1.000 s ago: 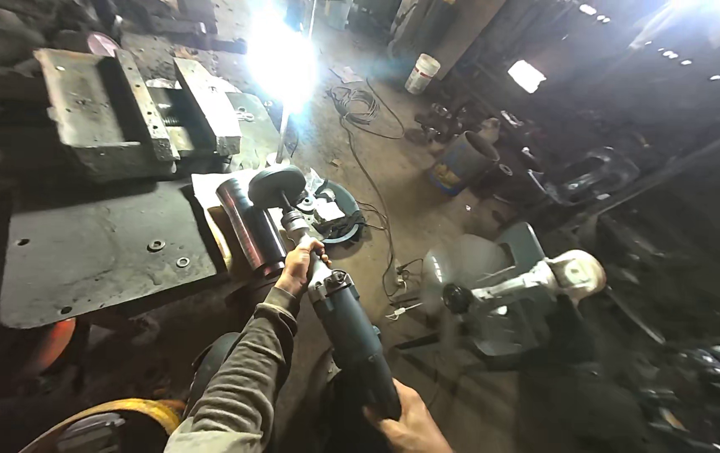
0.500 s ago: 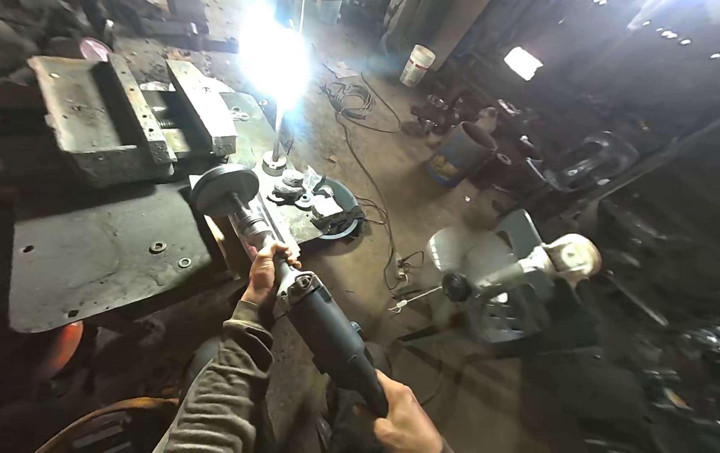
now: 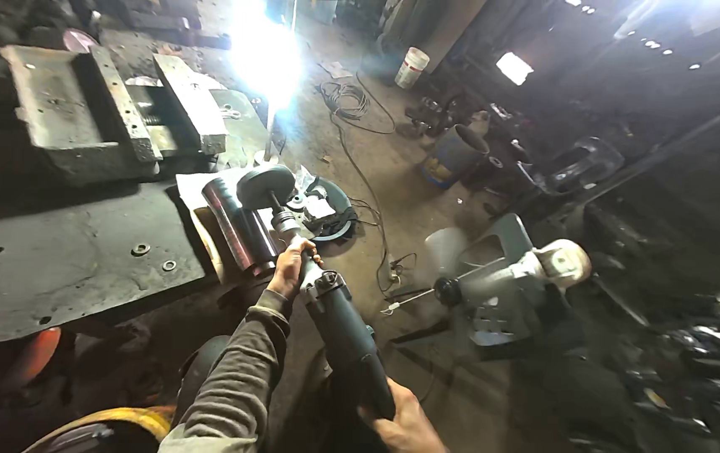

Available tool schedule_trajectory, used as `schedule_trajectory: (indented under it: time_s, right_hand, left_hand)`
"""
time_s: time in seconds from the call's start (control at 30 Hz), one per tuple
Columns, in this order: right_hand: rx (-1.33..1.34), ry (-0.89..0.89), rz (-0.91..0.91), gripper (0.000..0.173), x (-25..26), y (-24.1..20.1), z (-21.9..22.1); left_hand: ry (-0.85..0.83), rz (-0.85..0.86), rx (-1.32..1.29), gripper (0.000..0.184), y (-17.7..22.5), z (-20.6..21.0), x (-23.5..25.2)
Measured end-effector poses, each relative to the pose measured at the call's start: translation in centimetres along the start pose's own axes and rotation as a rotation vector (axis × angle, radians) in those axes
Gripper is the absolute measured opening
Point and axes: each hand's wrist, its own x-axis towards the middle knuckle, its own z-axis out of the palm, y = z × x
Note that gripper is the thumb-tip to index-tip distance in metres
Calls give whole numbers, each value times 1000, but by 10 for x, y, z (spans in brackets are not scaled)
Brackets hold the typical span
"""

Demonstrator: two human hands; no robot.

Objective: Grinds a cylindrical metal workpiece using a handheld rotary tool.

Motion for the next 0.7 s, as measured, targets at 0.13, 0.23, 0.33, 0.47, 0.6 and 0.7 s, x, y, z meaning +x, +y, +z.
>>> schedule_trajectory:
  time_s: [0.13, 0.23, 0.33, 0.47, 0.6, 0.7]
  right_hand:
    - [63, -3, 17, 53, 1, 7, 0]
    - [60, -1, 10, 54, 0, 9, 0]
    - [26, -5, -6, 55, -4, 4, 1]
    - [-46, -25, -17, 56, -9, -7, 3]
    - [-107, -75, -37, 56, -12, -11, 8]
    - [-122, -107, -53, 55, -12, -16, 10]
  left_hand:
    - [58, -44, 12, 12, -10, 3, 7]
    - [35, -27, 22, 14, -9, 2, 4]
    - [-26, 14, 28, 18, -2, -3, -6]
    - [-64, 80, 26, 22, 14, -13, -25]
    - [-78, 141, 44, 26, 24, -32, -41]
    - [-49, 172, 23, 31, 30, -42, -52]
